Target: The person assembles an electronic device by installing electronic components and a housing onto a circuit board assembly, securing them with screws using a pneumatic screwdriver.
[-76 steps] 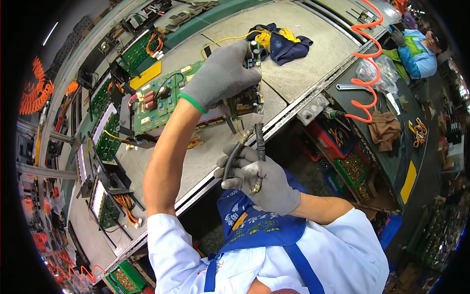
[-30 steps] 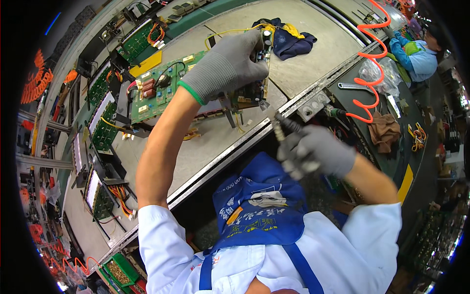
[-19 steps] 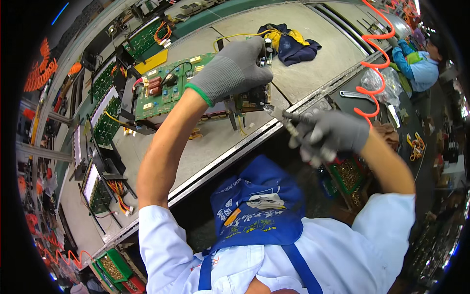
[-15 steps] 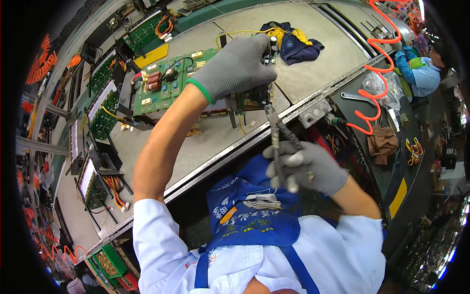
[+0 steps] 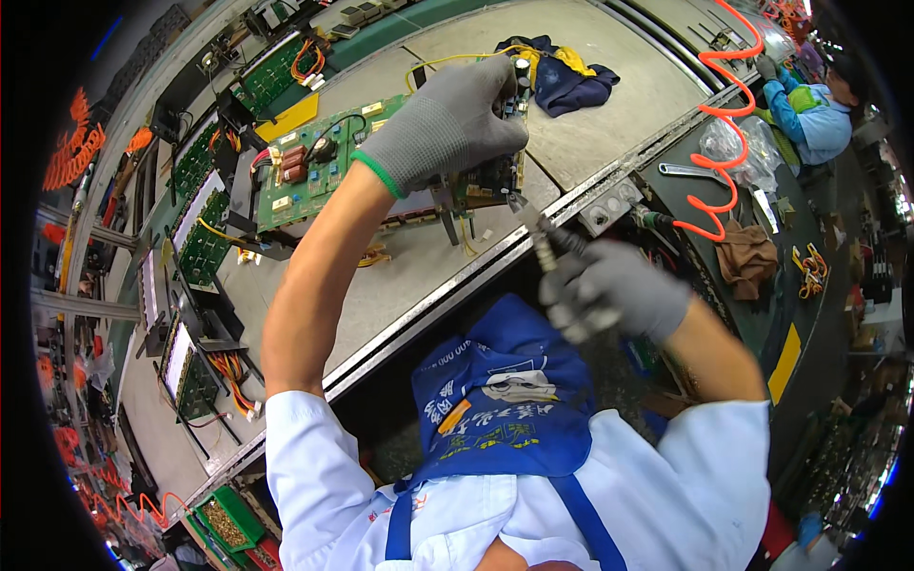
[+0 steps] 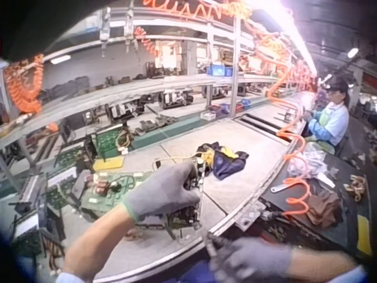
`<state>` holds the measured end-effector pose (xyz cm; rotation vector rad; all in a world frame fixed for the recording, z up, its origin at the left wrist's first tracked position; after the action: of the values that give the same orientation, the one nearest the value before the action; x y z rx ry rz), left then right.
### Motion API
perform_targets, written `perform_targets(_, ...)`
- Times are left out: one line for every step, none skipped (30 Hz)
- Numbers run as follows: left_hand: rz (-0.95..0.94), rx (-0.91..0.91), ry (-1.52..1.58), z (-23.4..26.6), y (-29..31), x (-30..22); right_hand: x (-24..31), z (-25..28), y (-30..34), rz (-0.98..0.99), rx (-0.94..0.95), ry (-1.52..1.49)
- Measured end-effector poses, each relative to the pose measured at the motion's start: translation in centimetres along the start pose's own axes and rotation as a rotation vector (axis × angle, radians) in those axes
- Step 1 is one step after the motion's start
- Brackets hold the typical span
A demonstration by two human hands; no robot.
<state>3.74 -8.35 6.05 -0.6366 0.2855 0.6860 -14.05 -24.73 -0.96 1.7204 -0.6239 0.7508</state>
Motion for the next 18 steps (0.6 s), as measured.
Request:
perform_targets(0.017,0.003,0.003,0.0,0.0,0.0,1.8,2.5,-0.3,-0.072,0.047,0.143)
perform_targets(0.029,0.008,0.01,-0.2,-0.2,-0.1,3.7,4.5,-1.0,-0.144,0.089,0.281)
perform_targets(0.032,0.007,0.005,-0.1,-0.1,0.1,5.9,5.2,-1.8,-0.199,0.112,0.407)
perform_targets(0.027,0.005,-0.001,-0.1,-0.2,0.2,7.8,6.1,-2.6,-0.253,0.122,0.53)
perform_targets(0.023,0.008,-0.006,-0.3,-0.2,0.3,8.8,7.3,-3.5,-0.321,0.25,0.522)
perform_targets(0.025,0.005,-0.009,-0.3,-0.1,0.5,9.6,7.1,-3.6,-0.353,0.29,0.503)
perform_targets(0.036,0.01,-0.004,-0.5,0.0,0.8,9.2,7.1,-3.8,-0.374,0.277,0.477)
perform_targets(0.053,0.012,0.003,-0.6,0.0,1.0,8.3,7.0,-3.8,-0.399,0.265,0.456)
perform_targets(0.066,0.001,0.001,-0.4,0.1,1.0,6.8,6.2,-3.2,-0.332,0.321,0.353)
perform_targets(0.067,0.012,0.0,-0.3,0.1,0.6,4.3,6.5,-3.0,-0.234,0.369,0.208)
perform_targets(0.082,0.021,-0.006,-0.2,0.2,0.7,3.3,4.6,-1.9,-0.272,0.361,0.061)
perform_targets(0.087,0.01,0.002,-0.2,0.0,0.5,1.1,3.5,-1.4,-0.183,0.387,-0.127)
perform_targets(0.096,0.037,-0.006,-0.5,-0.3,0.4,0.0,1.6,-0.6,-0.11,0.3,-0.196)
perform_targets(0.104,0.066,-0.017,-0.5,-0.3,0.2,-1.3,-0.2,-0.5,-0.049,0.352,-0.389)
perform_targets(0.119,0.069,-0.033,-0.5,-0.1,0.3,-2.1,-2.1,-0.6,-0.002,0.292,-0.436)
perform_targets(0.122,0.074,-0.03,-0.4,0.2,0.3,-2.8,-4.2,-0.7,0.048,0.224,-0.484)
perform_targets(0.126,0.066,-0.02,0.0,0.4,0.3,-3.8,-5.9,-1.3,0.093,0.181,-0.536)
perform_targets(0.128,0.058,-0.009,0.2,0.5,0.4,-4.7,-7.3,-2.1,0.141,0.137,-0.586)
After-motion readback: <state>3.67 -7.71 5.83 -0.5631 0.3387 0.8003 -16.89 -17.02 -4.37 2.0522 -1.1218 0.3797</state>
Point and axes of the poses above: each hand's wrist, its own y-axis away from the middle knuckle, its own z-axis out of the back of the hand, x = y × z, the point moved 3 cm from there along -y, towards the middle knuckle, and after that the axes turned 8 degrees about -x, right-handed, at the moved point
